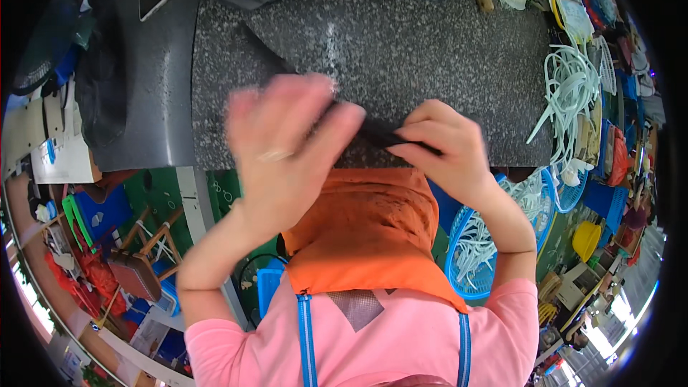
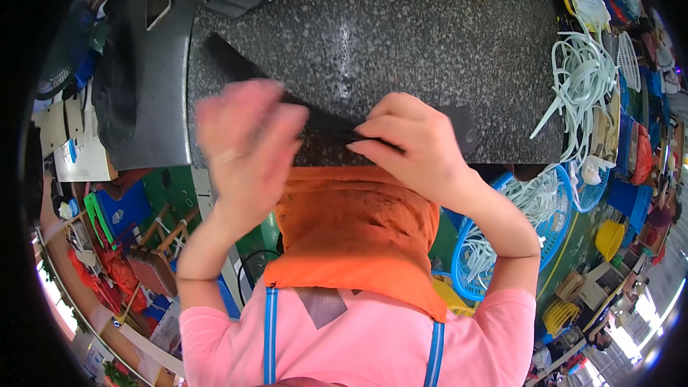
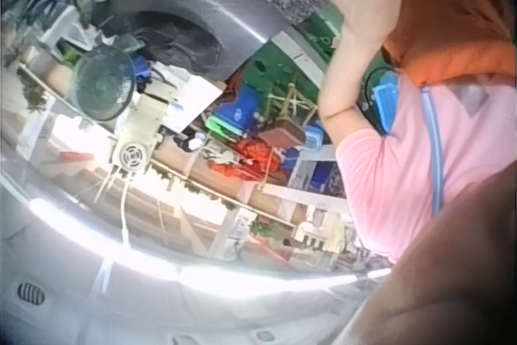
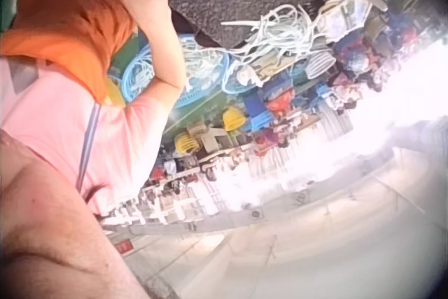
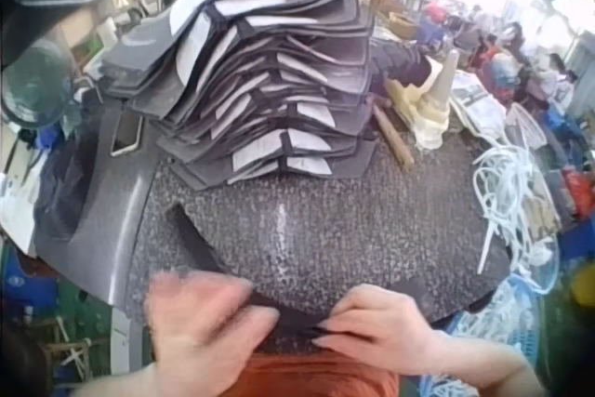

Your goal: The person picks up a white strip and places it onto a black shoe component on the workbench, then folds the edges of the black component over the strip and presses them down. They repeat this process with several black components, reaching for new white strips from a blue basket and stacking the finished items on the bench.

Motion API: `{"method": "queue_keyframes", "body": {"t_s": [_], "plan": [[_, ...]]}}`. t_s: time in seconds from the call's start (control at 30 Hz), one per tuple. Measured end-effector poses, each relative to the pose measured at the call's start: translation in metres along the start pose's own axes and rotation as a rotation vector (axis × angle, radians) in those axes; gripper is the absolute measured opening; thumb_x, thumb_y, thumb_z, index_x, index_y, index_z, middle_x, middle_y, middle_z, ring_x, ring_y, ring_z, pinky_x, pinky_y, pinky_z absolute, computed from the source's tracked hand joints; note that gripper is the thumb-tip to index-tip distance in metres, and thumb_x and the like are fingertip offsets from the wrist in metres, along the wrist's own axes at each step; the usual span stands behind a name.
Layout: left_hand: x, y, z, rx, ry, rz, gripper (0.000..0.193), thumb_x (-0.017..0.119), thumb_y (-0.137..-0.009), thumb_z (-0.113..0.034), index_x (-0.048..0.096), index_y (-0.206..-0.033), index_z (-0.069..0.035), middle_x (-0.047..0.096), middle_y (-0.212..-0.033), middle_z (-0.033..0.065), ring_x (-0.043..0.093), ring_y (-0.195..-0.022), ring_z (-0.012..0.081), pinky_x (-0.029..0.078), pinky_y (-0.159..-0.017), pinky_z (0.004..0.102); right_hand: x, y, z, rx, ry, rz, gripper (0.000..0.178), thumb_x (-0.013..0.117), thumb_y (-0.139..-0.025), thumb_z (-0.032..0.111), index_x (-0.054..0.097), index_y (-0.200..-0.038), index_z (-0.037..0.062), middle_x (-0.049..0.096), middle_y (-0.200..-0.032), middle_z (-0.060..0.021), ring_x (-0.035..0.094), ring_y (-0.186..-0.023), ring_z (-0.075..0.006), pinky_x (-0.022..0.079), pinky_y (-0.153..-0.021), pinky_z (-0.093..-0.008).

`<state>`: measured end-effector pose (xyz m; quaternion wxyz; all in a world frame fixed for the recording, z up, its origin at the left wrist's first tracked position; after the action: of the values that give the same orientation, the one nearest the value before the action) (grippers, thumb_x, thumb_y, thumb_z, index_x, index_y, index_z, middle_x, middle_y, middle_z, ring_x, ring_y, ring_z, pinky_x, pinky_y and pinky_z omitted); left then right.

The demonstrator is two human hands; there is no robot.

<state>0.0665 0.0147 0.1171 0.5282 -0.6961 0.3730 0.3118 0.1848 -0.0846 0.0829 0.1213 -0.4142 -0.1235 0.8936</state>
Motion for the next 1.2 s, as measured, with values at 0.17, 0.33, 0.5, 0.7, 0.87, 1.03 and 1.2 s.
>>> {"method": "queue_keyframes", "body": {"t_s": [0.17, 0.33, 0.5, 0.7, 0.87, 1.03, 1.2], "plan": [[0.021, 0.041, 0.031, -0.761, 1.393, -0.474, 0.065, 0.080, -0.080, -0.007, 0.051, -0.138, -0.004, 0.049, -0.142, 0.0155, 0.044, -0.135, 0.0250, 0.032, -0.116, 0.0422, 0.020, -0.010, -0.010, 0.482, -1.224, -0.057, 0.013, 0.076, -0.084, 0.000, 0.068, -0.094, -0.0026, 0.062, -0.098, -0.0042, 0.058, -0.087, -0.0091, 0.047, -0.075, -0.0233], [0.064, 0.046, 0.004, -1.055, 2.228, -0.232, 0.048, 0.072, -0.089, -0.004, 0.051, -0.132, -0.004, 0.066, -0.119, 0.0069, 0.062, -0.113, 0.0173, 0.048, -0.101, 0.0364, 0.033, -0.014, -0.010, 0.527, -1.413, -0.058, 0.009, 0.074, -0.088, 0.004, 0.066, -0.088, 0.0007, 0.060, -0.094, 0.0011, 0.057, -0.087, -0.0053, 0.047, -0.075, -0.0217], [0.044, 0.043, 0.020, -1.004, 1.943, -0.395, 0.043, 0.072, -0.088, -0.003, 0.053, -0.126, -0.003, 0.067, -0.118, 0.0090, 0.063, -0.110, 0.0180, 0.050, -0.099, 0.0360, 0.047, -0.027, -0.013, 0.594, -1.369, -0.091, 0.008, 0.074, -0.088, 0.005, 0.067, -0.086, 0.0011, 0.059, -0.085, 0.0035, 0.057, -0.080, -0.0042, 0.046, -0.072, -0.0205], [0.027, 0.052, 0.037, -0.934, 1.960, -0.501, 0.048, 0.073, -0.085, 0.003, 0.051, -0.126, -0.002, 0.066, -0.117, 0.0094, 0.065, -0.107, 0.0184, 0.051, -0.097, 0.0343, 0.083, -0.034, 0.006, 0.754, -1.563, 0.076, 0.015, 0.079, -0.082, 0.007, 0.065, -0.080, 0.0014, 0.062, -0.079, 0.0017, 0.057, -0.074, -0.0065, 0.047, -0.065, -0.0226], [-0.069, 0.060, 0.097, -0.886, 0.832, -0.669, 0.062, 0.075, -0.077, 0.004, 0.047, -0.132, 0.001, 0.065, -0.117, 0.0098, 0.064, -0.106, 0.0174, 0.050, -0.097, 0.0327, 0.090, -0.033, -0.023, 0.571, -1.133, 0.163, 0.019, 0.076, -0.086, 0.011, 0.063, -0.077, 0.0036, 0.059, -0.074, 0.0050, 0.052, -0.069, -0.0029, 0.041, -0.061, -0.0207], [-0.143, 0.083, 0.257, -1.047, 0.076, -0.354, 0.080, 0.081, -0.074, -0.009, 0.040, -0.142, 0.000, 0.059, -0.122, 0.0173, 0.062, -0.107, 0.0285, 0.051, -0.092, 0.0415, 0.080, -0.013, -0.022, 0.588, -0.974, 0.226, 0.018, 0.073, -0.090, 0.014, 0.064, -0.080, 0.0023, 0.059, -0.074, 0.0058, 0.050, -0.071, -0.0010, 0.042, -0.061, -0.0210], [-0.110, -0.046, 0.175, -0.267, -0.249, -0.638, 0.084, 0.087, -0.071, -0.027, 0.047, -0.141, -0.004, 0.050, -0.132, 0.0253, 0.044, -0.126, 0.0421, 0.038, -0.105, 0.0479, 0.084, 0.003, -0.031, 0.635, -0.704, 0.246, 0.021, 0.072, -0.090, 0.019, 0.065, -0.080, 0.0018, 0.062, -0.071, -0.0012, 0.054, -0.066, -0.0082, 0.045, -0.060, -0.0282]]}}
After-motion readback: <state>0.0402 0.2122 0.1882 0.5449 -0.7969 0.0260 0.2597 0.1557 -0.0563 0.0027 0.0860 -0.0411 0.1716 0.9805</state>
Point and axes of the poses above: each hand's wrist, its own y-axis away from the middle knuckle, its own x-axis out of the palm, z = x × y, the point moved 9 cm from there along -y, towards the middle knuckle
